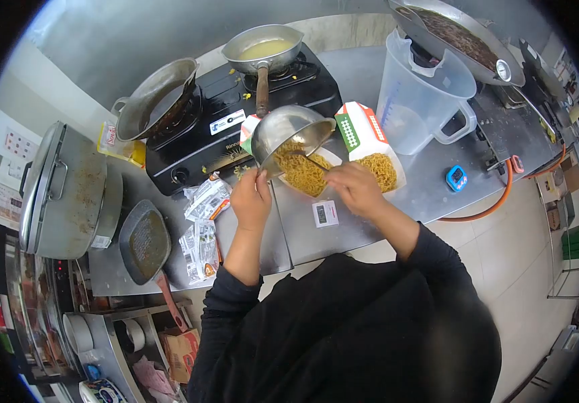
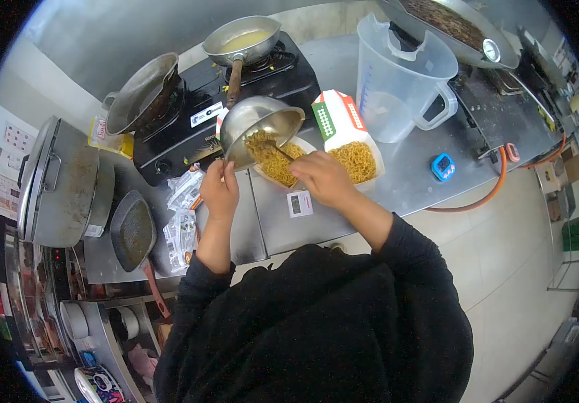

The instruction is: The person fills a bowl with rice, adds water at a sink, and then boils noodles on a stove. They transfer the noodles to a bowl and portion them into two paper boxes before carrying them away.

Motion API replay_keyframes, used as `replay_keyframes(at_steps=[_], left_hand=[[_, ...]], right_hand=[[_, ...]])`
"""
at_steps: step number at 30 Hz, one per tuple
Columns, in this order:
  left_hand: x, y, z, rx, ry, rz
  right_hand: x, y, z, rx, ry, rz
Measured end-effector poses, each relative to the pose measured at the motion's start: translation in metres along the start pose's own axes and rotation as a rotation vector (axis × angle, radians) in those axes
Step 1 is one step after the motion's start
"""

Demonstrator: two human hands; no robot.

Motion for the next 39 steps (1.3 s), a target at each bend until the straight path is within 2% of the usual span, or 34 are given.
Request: replay_keyframes(at_steps=[4,7,10,13,16,22,25,28,33,36,39], left_hand=[[0.003,-0.005,-0.002,-0.003,0.005,0.034],[0.006,-0.012,0.000,-0.013,-0.015,0.037],[0.008,-0.019,0.001,-0.003,0.013,0.061],[0.012,-0.026,0.002,0.166,0.165,0.149],[0.009,-0.028,-0.002,0.370,0.350,0.156],[-0.006,-0.036,0.002,0.498,0.543,0.177],[-0.026,-0.047,0.016,0.446,0.731,0.262],[-0.045,-0.054,0.037,0.441,0.706,0.154],[-0.075,-0.044,0.072,0.395,0.641,-0.009],[-0.085,-0.034,0.090,0.176,0.487,-0.142],[-0.091,-0.026,0.094,0.008,0.417,-0.129]], right_hand=[[0.014,0.013,-0.008,0.136,-0.021,-0.018],[0.025,0.015,-0.002,0.124,-0.020,0.073],[0.026,0.007,0.000,0.020,-0.079,0.125],[0.031,0.019,0.023,-0.351,-0.373,0.303],[0.049,0.031,0.033,-0.529,-0.656,0.386],[0.082,0.060,0.051,-0.577,-0.809,0.525],[0.107,0.071,0.049,-0.534,-0.852,0.620],[0.123,0.080,0.048,-0.509,-0.818,0.715],[0.126,0.094,0.057,-0.530,-0.765,0.712],[0.123,0.101,0.061,-0.518,-0.719,0.707],[0.123,0.107,0.065,-0.510,-0.652,0.698]])
Point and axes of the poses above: each hand's wrist, its own y-axis away from the middle knuckle, its own x-axis out of the back of the hand, z = x × y, the point moved 5 cm from there along -y, towards the middle knuckle, and after that the axes turned 12 degrees about -x, right-handed, at the moved point
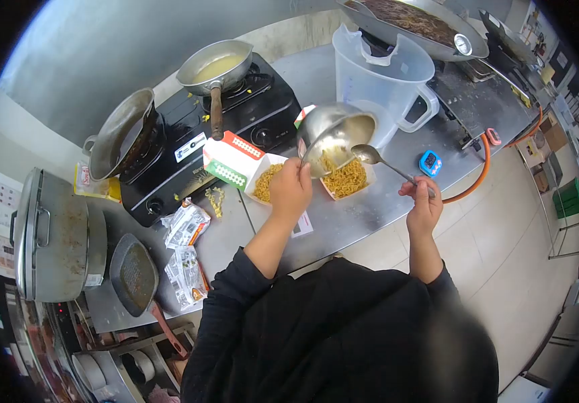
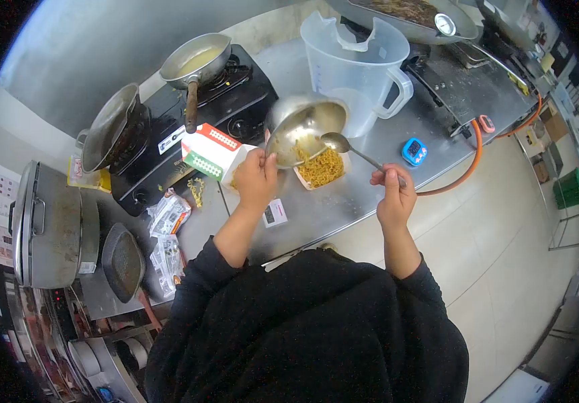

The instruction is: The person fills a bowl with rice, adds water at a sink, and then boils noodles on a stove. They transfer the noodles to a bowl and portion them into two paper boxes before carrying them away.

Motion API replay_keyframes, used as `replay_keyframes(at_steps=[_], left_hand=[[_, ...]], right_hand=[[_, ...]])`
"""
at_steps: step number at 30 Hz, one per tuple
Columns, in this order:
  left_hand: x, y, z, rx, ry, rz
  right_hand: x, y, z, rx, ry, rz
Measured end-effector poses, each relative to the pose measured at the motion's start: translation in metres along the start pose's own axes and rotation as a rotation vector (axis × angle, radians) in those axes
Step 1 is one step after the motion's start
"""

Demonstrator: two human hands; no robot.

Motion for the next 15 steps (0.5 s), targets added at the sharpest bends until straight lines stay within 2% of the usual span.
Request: replay_keyframes(at_steps=[2,5,6,12,15], left_hand=[[-0.001,0.003,0.001,-0.017,0.014,-0.002],[-0.004,0.008,0.000,0.067,0.097,0.004],[-0.004,0.008,0.000,0.087,0.112,0.011],[-0.001,0.001,0.000,0.059,0.065,0.030],[-0.001,-0.006,0.000,0.079,0.068,0.033]], right_hand=[[-0.002,0.001,0.000,0.027,0.044,-0.002],[-0.022,0.002,-0.007,0.191,0.556,-0.149],[-0.028,0.002,-0.008,0.244,0.613,-0.172],[-0.024,0.005,-0.016,0.344,0.595,-0.442],[-0.021,0.003,-0.026,0.360,0.561,-0.412]])
Point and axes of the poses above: each hand's wrist, its own y-axis away from the middle knuckle, its own x-axis out of the back of the hand, z = x × y, the point moved 5 cm from there along -y, towards the middle knuckle, and after that the axes turned 12 degrees about -x, right-handed, at the moved point
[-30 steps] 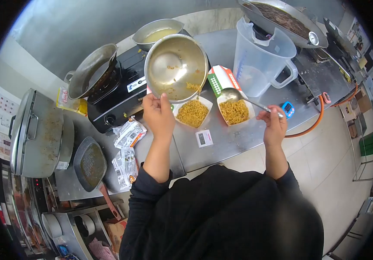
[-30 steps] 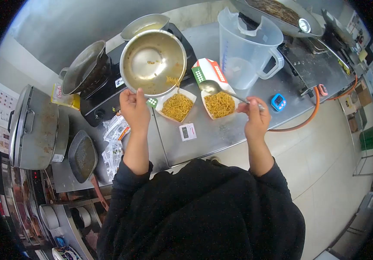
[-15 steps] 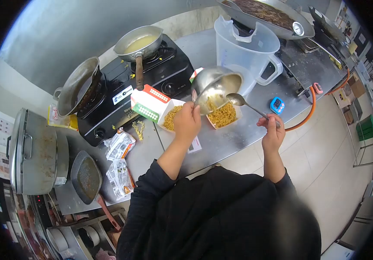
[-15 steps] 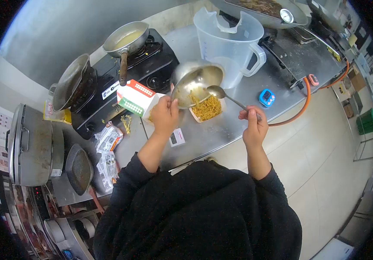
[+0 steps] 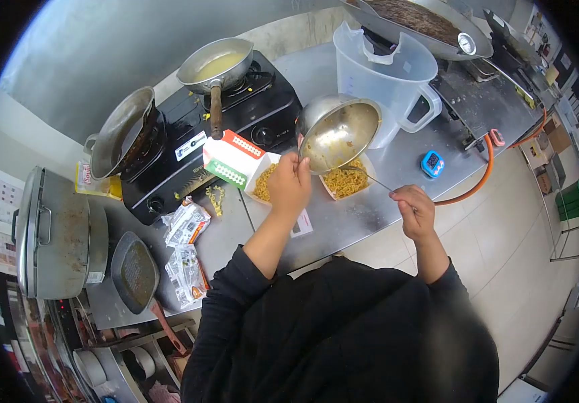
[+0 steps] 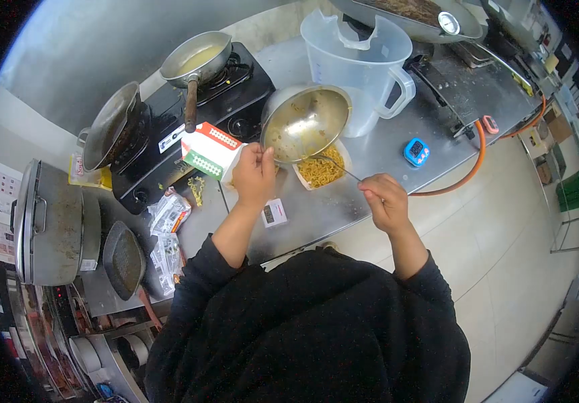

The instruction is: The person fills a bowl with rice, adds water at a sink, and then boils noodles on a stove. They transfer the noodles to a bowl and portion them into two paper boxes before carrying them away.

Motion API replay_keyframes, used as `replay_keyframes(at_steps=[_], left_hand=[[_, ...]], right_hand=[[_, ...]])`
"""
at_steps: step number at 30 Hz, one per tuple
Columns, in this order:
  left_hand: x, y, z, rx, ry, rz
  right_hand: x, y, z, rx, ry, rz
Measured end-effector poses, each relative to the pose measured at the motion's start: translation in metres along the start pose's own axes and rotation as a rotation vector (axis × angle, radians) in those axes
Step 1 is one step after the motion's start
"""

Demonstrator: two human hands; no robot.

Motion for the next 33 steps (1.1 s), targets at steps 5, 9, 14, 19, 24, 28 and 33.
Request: replay_keyframes(at_steps=[5,9,14,19,24,28,33], left_hand=[[0.009,-0.012,-0.001,0.033,0.022,0.080],[0.038,-0.011,-0.021,0.253,0.180,0.211],[0.103,-0.005,-0.024,0.255,0.244,0.407],[0.160,0.037,-0.026,0.295,0.168,0.399],[0.215,0.105,-0.038,0.460,0.026,0.450],[0.232,0.135,-0.029,0.688,0.053,0.456],[0.237,0.174,-0.040,0.782,0.179,0.432]], right_hand=[[0.001,0.003,0.023,-0.218,-0.306,0.168],[-0.005,-0.001,0.028,-0.300,-0.806,0.261],[-0.033,-0.014,0.020,-0.305,-0.748,0.163],[-0.083,-0.023,-0.011,-0.236,-0.496,-0.080],[-0.124,-0.020,-0.002,-0.185,-0.210,-0.109],[-0.162,-0.011,0.003,-0.084,0.193,-0.123],[-0.127,-0.017,0.021,-0.479,-0.063,0.127]])
Point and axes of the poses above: each hand's wrist, its own y-axis away from the middle knuckle, its own x-axis out of the back of the hand, z = x × y, the point moved 5 cm from there along -y, towards the middle knuckle, and after that the axes turned 12 degrees about -x, right-handed, at the moved point
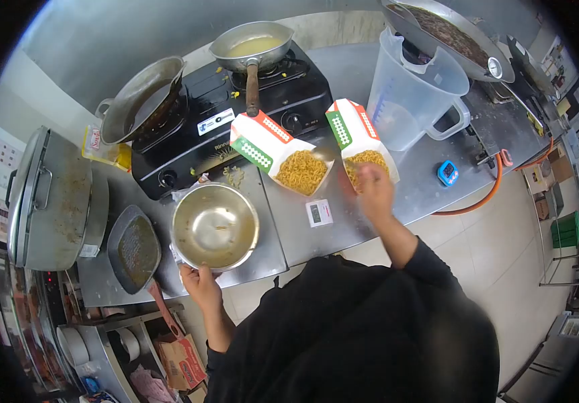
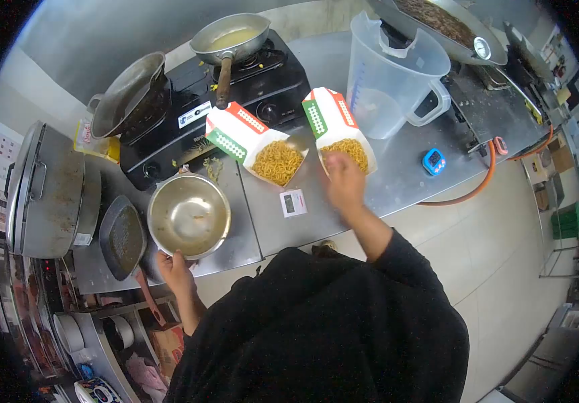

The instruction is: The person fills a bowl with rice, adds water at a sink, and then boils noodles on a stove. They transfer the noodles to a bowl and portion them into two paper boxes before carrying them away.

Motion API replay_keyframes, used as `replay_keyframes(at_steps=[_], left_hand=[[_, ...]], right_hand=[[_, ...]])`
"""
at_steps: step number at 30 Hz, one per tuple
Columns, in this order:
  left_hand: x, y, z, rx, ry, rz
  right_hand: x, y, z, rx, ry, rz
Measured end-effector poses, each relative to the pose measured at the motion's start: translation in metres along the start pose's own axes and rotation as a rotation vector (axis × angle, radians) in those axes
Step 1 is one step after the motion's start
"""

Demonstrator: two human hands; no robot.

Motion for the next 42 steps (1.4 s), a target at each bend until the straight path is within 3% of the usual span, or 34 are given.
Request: replay_keyframes(at_steps=[2,4,7,10,13,16,19,22,25,28,31,33,38,41,42], left_hand=[[-0.003,0.007,-0.003,0.058,0.120,0.009],[-0.004,0.009,-0.016,0.141,0.112,-0.055],[-0.010,0.015,-0.028,0.229,0.142,-0.102],[-0.011,0.013,-0.038,0.228,0.145,-0.129],[-0.011,0.012,-0.038,0.250,0.143,-0.149],[-0.009,0.011,-0.040,0.271,0.157,-0.148],[-0.006,0.012,-0.043,0.279,0.182,-0.155],[-0.007,0.014,-0.042,0.299,0.198,-0.157],[-0.008,0.013,-0.040,0.288,0.198,-0.165],[-0.012,0.014,-0.040,0.313,0.223,-0.178],[-0.016,0.018,-0.042,0.328,0.224,-0.195],[-0.019,0.021,-0.050,0.347,0.240,-0.187],[-0.027,0.017,-0.053,0.353,0.353,-0.051],[-0.029,0.016,-0.052,0.366,0.326,-0.005],[-0.030,0.019,-0.053,0.427,0.235,-0.124]], right_hand=[[0.033,-0.010,0.009,-0.128,-0.205,0.115],[0.059,-0.013,0.016,-0.090,-0.168,0.172],[0.068,-0.005,0.029,-0.176,0.188,0.068],[0.088,-0.002,0.019,-0.148,0.209,0.211],[0.093,-0.006,0.014,0.059,0.256,0.291],[0.076,0.013,0.011,0.315,0.685,0.144],[0.084,0.036,-0.003,0.328,0.483,0.103],[0.081,0.045,-0.003,0.309,0.476,0.045],[0.080,0.035,-0.002,0.292,0.582,0.138],[0.083,0.031,-0.013,0.110,0.113,0.247],[0.034,0.052,-0.044,0.213,-0.120,-0.084],[-0.016,0.075,-0.053,0.155,-0.148,-0.340],[-0.092,0.099,-0.053,-0.034,0.111,-0.709],[-0.083,0.087,-0.053,0.038,0.093,-0.732],[-0.069,0.075,-0.053,0.032,0.074,-0.655]])
Point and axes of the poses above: each hand's wrist, its own y-axis away from the middle knuckle, its own x-axis out of the back of the hand, z = x × y, the point moved 5 cm from there along -y, towards the middle knuckle, and after that the axes turned 12 degrees about -x, right-handed, at the moved point
